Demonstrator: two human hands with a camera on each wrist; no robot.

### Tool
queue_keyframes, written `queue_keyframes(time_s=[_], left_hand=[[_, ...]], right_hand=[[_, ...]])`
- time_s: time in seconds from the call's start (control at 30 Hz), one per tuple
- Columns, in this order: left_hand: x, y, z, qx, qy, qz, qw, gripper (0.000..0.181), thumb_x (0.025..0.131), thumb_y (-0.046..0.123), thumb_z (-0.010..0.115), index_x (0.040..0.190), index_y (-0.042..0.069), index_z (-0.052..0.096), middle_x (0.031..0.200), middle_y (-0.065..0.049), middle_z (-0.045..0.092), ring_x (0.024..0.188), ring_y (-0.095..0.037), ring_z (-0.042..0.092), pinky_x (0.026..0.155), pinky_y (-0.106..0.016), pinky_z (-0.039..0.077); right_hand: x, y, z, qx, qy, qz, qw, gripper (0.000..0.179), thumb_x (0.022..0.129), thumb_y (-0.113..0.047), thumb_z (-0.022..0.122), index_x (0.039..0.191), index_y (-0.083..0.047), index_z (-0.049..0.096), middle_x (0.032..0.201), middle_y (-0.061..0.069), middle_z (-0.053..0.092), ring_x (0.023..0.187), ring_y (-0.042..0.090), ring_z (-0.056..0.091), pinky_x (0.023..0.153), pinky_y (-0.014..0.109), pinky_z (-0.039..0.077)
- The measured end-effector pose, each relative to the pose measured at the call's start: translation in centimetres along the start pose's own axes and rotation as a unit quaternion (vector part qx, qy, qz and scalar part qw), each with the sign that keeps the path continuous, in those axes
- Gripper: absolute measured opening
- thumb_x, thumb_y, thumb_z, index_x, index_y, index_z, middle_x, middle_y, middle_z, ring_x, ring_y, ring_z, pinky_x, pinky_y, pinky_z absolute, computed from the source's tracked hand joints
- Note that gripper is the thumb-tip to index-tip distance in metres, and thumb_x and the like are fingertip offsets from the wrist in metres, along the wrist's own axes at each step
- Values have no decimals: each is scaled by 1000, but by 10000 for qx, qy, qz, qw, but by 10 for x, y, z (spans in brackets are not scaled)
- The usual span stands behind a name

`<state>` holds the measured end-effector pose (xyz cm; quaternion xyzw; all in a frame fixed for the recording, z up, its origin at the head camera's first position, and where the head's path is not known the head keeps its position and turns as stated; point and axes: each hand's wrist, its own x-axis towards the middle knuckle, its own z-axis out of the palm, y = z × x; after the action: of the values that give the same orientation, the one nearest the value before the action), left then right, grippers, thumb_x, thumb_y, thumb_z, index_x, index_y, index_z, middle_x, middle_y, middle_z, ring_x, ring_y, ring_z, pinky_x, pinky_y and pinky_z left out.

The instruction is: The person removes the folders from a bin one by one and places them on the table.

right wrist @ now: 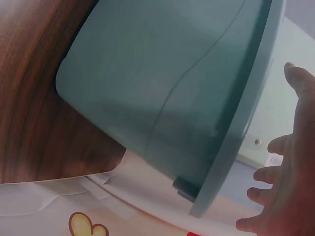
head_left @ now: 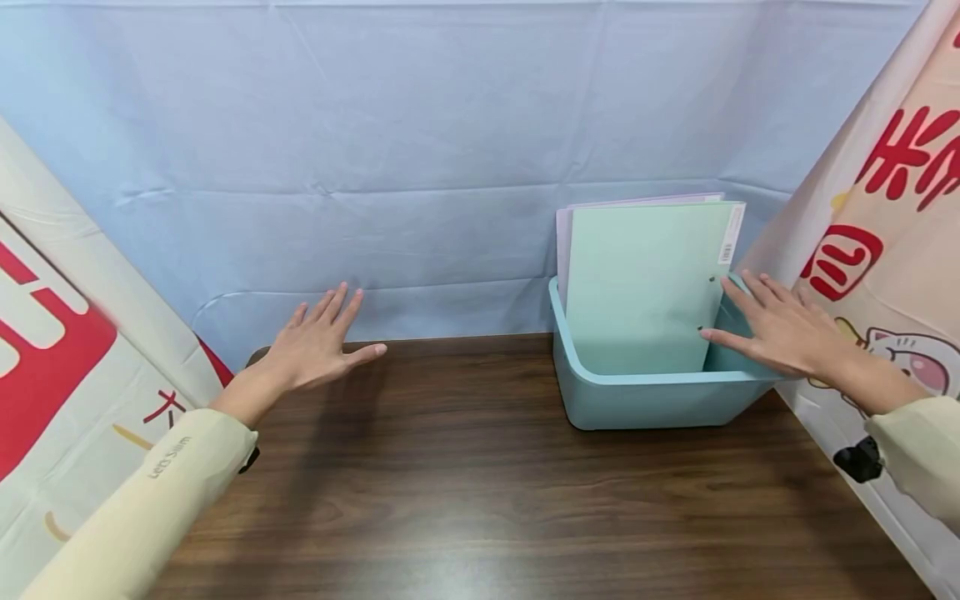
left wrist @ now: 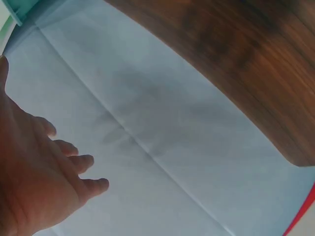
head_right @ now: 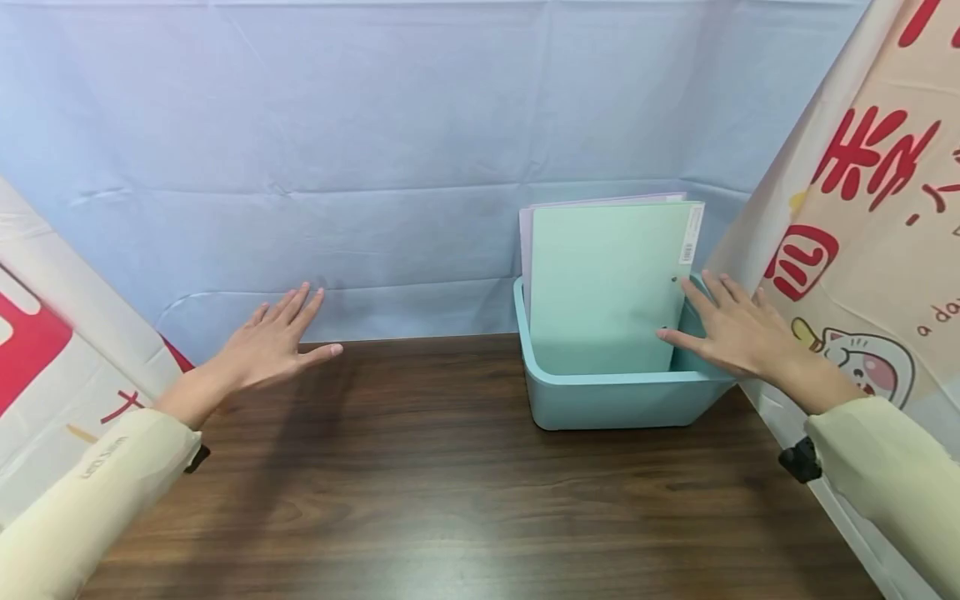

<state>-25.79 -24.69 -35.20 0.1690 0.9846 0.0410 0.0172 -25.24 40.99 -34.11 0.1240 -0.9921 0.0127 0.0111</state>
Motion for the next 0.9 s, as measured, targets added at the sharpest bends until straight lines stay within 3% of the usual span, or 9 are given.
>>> queue_keyframes(time_s=[0.37,0.63,0.9], left_hand=[[18,20,3,-111,369,312,9988,105,98,84,38,171,22,-4,179,-13,0,163,-39,8,129,-64,6],[28,36,7,-354,639,527,9959,102,99,80,42,172,22,0,179,-11,2,164,-35,9,130,-59,9],[43,56,13,-653,803,900,9906,101,101,76,45,172,18,4,179,-13,5,164,-35,11,130,-60,12]], right_hand=[[4,13,4,107,-102,-27,9999,104,100,-64,54,168,0,8,169,38,6,152,63,12,119,79,-7],[9,25,9,149,-193,-78,9997,102,102,-62,53,168,1,8,170,37,9,153,61,15,117,83,10],[13,33,16,223,-208,-23,9995,101,102,-61,53,167,4,10,169,36,13,152,61,18,114,84,16]])
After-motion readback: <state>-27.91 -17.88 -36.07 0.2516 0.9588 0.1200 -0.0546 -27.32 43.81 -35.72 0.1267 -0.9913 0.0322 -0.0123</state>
